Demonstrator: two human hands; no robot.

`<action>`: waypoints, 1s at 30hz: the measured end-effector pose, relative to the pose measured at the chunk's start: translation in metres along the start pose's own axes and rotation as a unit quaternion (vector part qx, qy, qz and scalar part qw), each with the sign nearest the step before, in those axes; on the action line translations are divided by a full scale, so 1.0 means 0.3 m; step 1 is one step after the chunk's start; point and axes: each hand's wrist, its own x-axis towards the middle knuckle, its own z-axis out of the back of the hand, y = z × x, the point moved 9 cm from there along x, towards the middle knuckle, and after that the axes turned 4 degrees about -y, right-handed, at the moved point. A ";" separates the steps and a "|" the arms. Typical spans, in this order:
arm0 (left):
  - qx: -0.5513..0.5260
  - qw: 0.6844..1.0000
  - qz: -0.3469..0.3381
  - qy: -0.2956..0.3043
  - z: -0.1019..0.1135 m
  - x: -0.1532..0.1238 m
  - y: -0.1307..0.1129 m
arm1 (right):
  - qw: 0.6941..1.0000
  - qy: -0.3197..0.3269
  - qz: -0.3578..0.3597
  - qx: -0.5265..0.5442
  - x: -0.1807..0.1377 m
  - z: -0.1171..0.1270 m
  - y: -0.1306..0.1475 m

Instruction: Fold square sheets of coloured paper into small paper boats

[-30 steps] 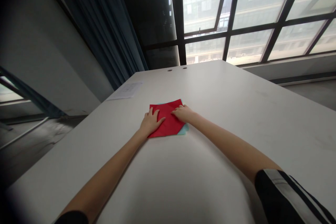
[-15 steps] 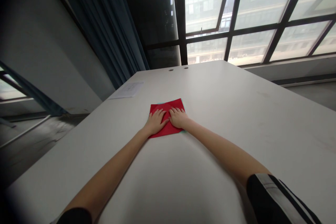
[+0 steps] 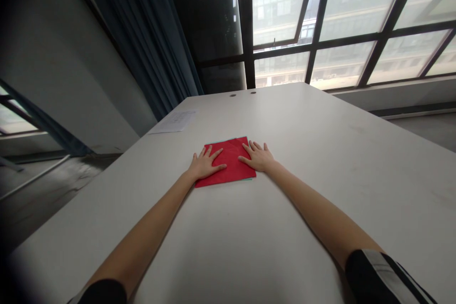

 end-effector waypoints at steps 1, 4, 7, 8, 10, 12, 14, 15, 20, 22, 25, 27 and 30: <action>0.002 1.000 0.002 0.002 0.002 -0.002 0.013 | 1.000 -0.014 -0.005 0.008 -0.004 0.012 -0.003; 0.011 0.999 0.025 0.017 0.012 -0.013 0.089 | 0.999 -0.042 -0.011 0.021 -0.013 0.038 -0.004; 0.019 0.998 0.040 0.045 0.033 -0.023 0.213 | 0.999 -0.038 -0.005 0.004 -0.015 0.041 0.005; 0.025 0.997 0.045 0.052 0.044 -0.025 0.262 | 0.999 -0.037 -0.003 -0.002 -0.014 0.041 0.008; 0.032 0.995 0.065 0.062 0.072 -0.026 0.362 | 0.999 -0.040 -0.003 -0.005 -0.013 0.042 0.009; 0.041 0.992 0.095 0.069 0.097 -0.026 0.442 | 0.999 -0.047 0.000 -0.003 -0.013 0.042 0.009; 0.056 0.986 0.124 0.093 0.096 -0.031 0.478 | 0.998 -0.055 0.005 0.003 -0.014 0.044 0.009; 0.064 0.983 0.138 0.098 0.091 -0.034 0.477 | 0.998 -0.058 0.007 0.005 -0.014 0.046 0.009; 0.045 0.966 0.254 0.008 0.062 -0.072 0.418 | 0.998 -0.059 0.012 0.005 -0.021 0.050 0.014; 0.032 0.960 0.279 -0.015 0.043 -0.093 0.418 | 0.998 -0.057 0.013 0.002 -0.025 0.051 0.017; 0.012 0.946 0.323 -0.029 0.036 -0.132 0.493 | 0.999 -0.051 0.010 -0.001 -0.028 0.048 0.015; 0.003 0.940 0.340 -0.035 0.045 -0.154 0.559 | 0.999 -0.051 0.010 0.000 -0.028 0.045 0.014; -0.009 0.937 0.347 -0.038 0.059 -0.173 0.626 | 0.998 -0.059 0.015 0.000 -0.029 0.046 0.014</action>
